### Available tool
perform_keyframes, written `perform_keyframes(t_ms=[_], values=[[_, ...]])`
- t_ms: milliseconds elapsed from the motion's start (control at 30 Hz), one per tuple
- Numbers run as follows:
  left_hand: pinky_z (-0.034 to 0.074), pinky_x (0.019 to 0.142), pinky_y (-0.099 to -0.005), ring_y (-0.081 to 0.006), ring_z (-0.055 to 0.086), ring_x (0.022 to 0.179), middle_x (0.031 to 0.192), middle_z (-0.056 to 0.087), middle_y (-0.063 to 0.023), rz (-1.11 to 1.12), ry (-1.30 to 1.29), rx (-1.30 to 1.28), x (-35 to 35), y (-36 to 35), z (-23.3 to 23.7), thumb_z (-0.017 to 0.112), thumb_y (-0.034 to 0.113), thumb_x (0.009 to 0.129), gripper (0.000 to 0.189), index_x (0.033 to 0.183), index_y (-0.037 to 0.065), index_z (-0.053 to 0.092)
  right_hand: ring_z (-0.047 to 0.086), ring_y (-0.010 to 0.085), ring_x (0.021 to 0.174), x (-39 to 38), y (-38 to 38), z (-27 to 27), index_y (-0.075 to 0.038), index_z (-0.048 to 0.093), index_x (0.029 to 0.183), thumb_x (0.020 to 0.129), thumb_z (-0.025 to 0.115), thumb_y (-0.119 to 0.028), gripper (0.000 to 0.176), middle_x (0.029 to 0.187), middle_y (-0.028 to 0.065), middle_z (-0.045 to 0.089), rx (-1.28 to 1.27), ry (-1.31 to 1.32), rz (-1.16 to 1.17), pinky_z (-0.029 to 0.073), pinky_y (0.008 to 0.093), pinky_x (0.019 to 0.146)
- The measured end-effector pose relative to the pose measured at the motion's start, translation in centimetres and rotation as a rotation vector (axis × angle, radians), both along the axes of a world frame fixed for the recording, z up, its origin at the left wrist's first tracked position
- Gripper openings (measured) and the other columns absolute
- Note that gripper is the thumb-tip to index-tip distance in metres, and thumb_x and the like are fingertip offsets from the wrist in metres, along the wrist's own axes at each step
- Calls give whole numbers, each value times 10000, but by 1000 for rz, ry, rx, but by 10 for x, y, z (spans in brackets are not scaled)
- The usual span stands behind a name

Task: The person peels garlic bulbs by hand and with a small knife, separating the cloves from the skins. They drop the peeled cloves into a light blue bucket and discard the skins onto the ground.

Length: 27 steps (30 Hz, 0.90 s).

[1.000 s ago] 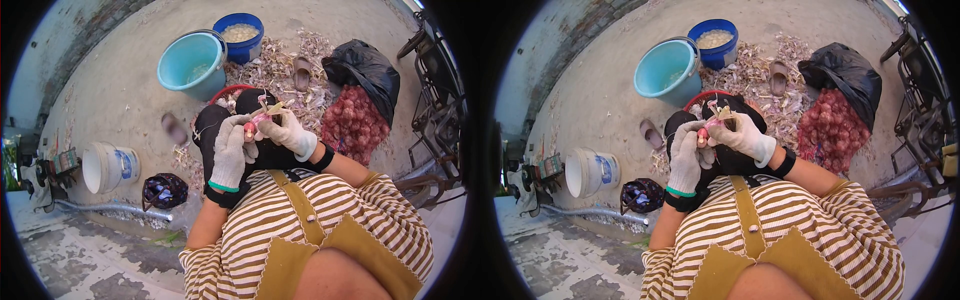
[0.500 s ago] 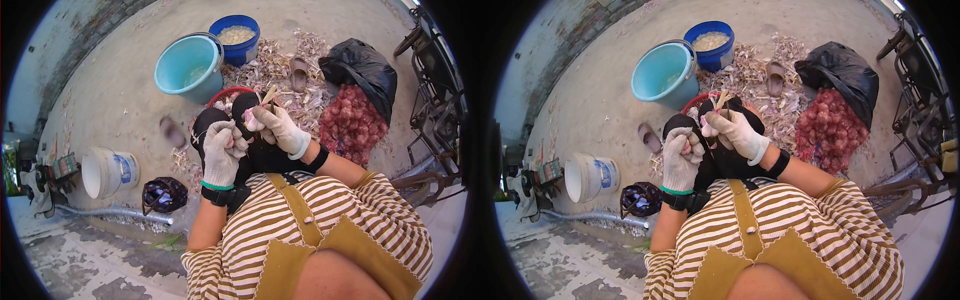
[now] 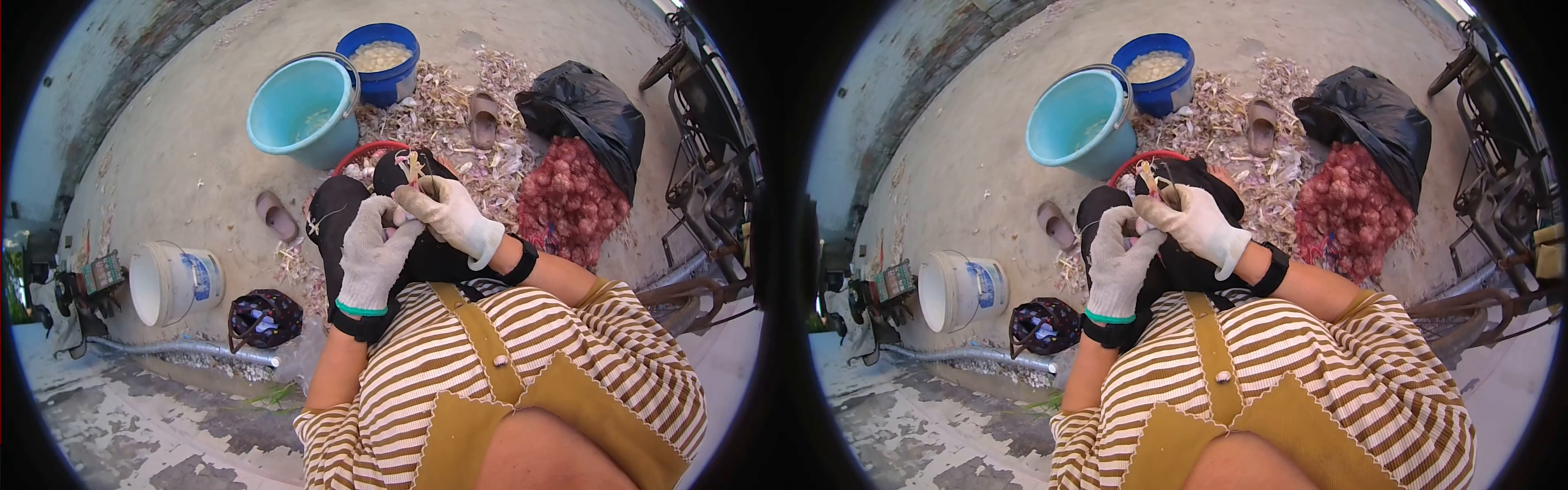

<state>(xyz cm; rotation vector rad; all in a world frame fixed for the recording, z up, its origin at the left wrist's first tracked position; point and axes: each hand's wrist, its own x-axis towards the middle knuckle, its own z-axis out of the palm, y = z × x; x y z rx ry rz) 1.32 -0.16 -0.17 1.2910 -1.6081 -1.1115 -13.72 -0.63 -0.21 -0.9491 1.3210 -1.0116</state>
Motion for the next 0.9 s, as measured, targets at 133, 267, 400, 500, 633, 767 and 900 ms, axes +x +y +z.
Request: perform_keyframes(t_ms=[133,267,400,500,633,767,900], values=[[483,561,-272,-86,568,635,771,559,1,-118,-173,-314,3,0,-6,735,66,783,234,926,60,551,413,23,454,-1,-1,2,-48,612,880,920,616,-395,350,665,-29,587,119,-169,87,289,193,397],[455,501,-252,-90,559,589,763,559,-6,-154,-152,-527,2,-3,-3,702,53,825,199,935,63,537,299,32,379,-5,1,1,-118,586,780,940,554,-459,378,534,-69,427,207,-529,127,200,211,372],[326,390,-189,-66,491,498,784,616,-52,127,846,433,4,-6,15,541,99,954,75,1024,71,539,210,35,365,-9,-3,-8,-160,558,748,962,519,-452,364,497,-85,311,282,-839,76,141,226,372],[316,397,-179,-66,484,495,863,654,-80,114,939,415,25,-13,11,536,104,957,110,1045,57,584,423,102,449,-13,2,-26,-96,592,827,907,575,-498,410,553,-31,472,-14,-253,333,330,248,452],[343,426,-179,-74,492,509,891,660,-108,93,949,439,44,-11,10,519,95,963,172,1109,38,589,634,156,829,-21,13,18,-37,597,1212,829,717,-375,525,950,125,681,-108,785,842,501,294,776],[363,419,-191,-101,508,500,867,656,-115,28,984,466,44,-9,7,528,136,969,175,1101,32,578,561,92,778,-39,11,8,-3,643,1072,867,700,-325,386,872,47,648,36,183,511,473,280,712],[372,407,-200,-104,512,488,847,657,-111,49,945,515,38,-8,7,537,132,956,165,1085,35,571,520,75,730,-48,-1,19,0,643,976,981,509,-359,383,791,-2,599,24,102,548,432,255,639]])
